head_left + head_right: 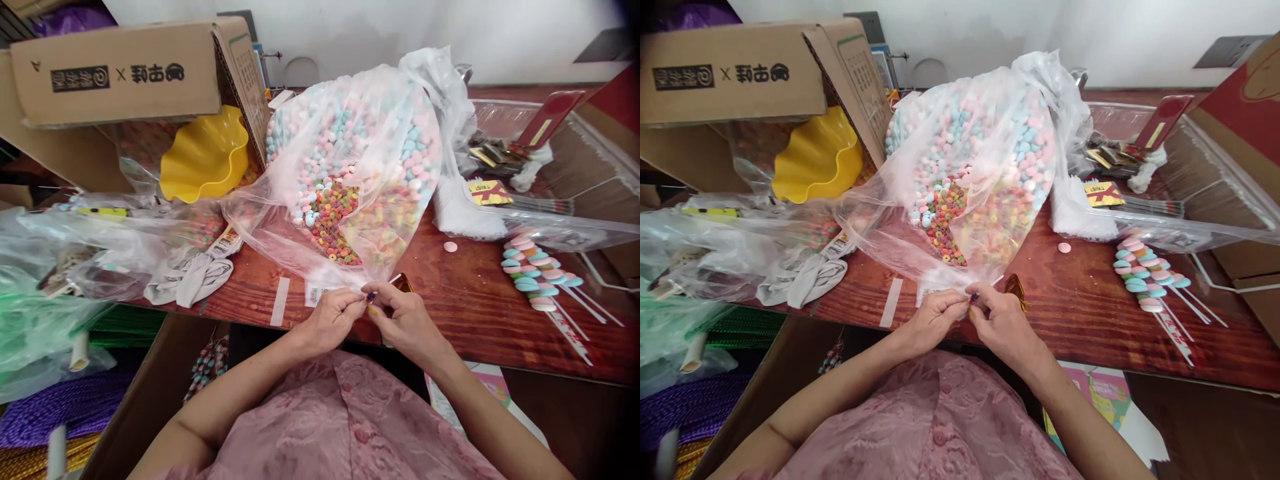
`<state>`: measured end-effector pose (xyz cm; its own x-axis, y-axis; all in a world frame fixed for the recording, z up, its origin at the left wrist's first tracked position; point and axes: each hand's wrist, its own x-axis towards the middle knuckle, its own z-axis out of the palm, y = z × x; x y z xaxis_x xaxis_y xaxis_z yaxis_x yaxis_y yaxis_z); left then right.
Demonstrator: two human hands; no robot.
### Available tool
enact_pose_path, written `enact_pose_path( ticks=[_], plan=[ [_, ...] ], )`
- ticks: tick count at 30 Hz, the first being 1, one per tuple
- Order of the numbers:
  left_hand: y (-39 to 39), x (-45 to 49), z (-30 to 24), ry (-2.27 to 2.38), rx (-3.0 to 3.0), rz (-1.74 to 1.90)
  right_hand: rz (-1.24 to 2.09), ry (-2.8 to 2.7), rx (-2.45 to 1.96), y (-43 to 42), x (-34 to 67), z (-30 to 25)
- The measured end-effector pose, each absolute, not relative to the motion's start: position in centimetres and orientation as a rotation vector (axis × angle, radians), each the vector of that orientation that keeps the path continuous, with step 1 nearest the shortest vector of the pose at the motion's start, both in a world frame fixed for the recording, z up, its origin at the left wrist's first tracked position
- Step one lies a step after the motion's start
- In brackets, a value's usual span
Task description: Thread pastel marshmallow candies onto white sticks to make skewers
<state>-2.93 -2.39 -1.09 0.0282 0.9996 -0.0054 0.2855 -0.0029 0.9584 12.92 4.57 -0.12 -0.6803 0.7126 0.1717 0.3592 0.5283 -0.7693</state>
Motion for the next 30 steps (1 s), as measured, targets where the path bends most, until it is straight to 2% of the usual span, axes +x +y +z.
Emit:
enact_pose_path(
  ticks=[10,20,30],
  plan=[
    [-1.9,-4.0,-1.0,1.216,1.357,0.949,0.975,-2.336,-0.913,5.0,12.5,0.4],
    [-1.7,-4.2,-1.3,1.154,1.479,0.976,1.081,-2.274,-1.003,5.1,12.7,0.2],
    [-1.6,-3.1,-2.2,1.211,1.03,1.157,0.924,-2.264,-0.866,4.5,12.4,-0.1]
  ],
)
